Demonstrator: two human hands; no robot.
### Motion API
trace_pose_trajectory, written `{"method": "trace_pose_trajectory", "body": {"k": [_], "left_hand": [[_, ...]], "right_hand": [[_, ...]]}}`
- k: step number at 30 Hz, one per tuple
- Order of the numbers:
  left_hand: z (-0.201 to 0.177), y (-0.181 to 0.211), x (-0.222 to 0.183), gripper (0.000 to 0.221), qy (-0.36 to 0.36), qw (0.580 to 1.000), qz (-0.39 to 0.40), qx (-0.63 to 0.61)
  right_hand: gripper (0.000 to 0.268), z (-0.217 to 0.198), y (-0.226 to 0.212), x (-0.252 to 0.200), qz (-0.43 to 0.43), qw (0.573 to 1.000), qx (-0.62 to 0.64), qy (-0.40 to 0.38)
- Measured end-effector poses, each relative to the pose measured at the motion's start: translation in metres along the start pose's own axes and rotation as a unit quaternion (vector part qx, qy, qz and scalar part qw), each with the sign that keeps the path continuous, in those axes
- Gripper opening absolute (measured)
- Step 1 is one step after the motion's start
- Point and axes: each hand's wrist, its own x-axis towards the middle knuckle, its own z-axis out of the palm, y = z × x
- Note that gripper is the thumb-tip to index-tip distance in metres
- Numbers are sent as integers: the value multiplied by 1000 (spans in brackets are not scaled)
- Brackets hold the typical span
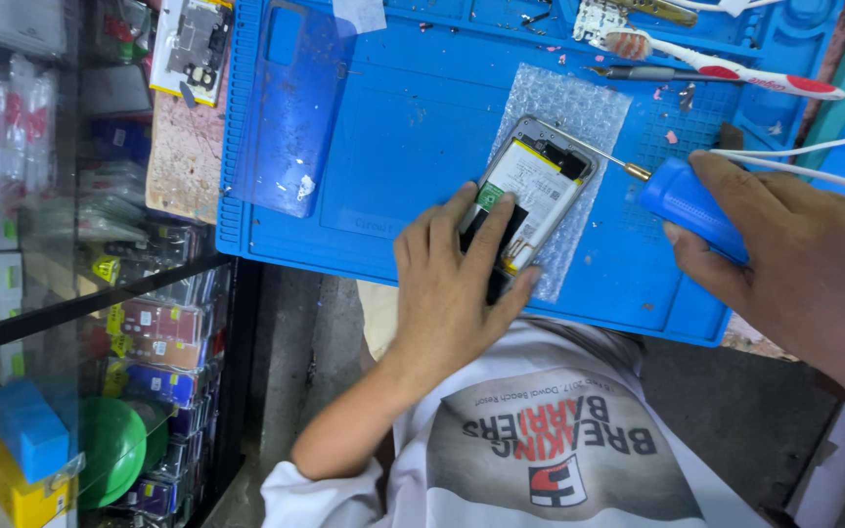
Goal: The person cleans the internal components of a mobile phone using a toothbrush, uses a soldering iron to heat specific points on the motherboard, and handles the battery and phone frame by hand.
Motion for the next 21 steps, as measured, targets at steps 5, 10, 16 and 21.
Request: {"method": "trace_pose_trajectory", "body": {"k": [5, 10, 16, 21], "left_hand": [[-26, -16, 14, 67, -76, 995, 71, 2], [-46, -28, 27, 67, -152, 982, 111, -10], [-47, -24, 31, 67, -172, 979, 105, -14], [-47, -25, 32, 66, -175, 979, 107, -15]], "right_hand": [[53, 7, 12, -19, 5, 1000, 20, 8], [54, 18, 23, -34, 49, 997, 19, -53], [50, 31, 32, -40, 32, 993, 106, 45], [53, 39, 30, -44, 24, 993, 117, 25]]}}
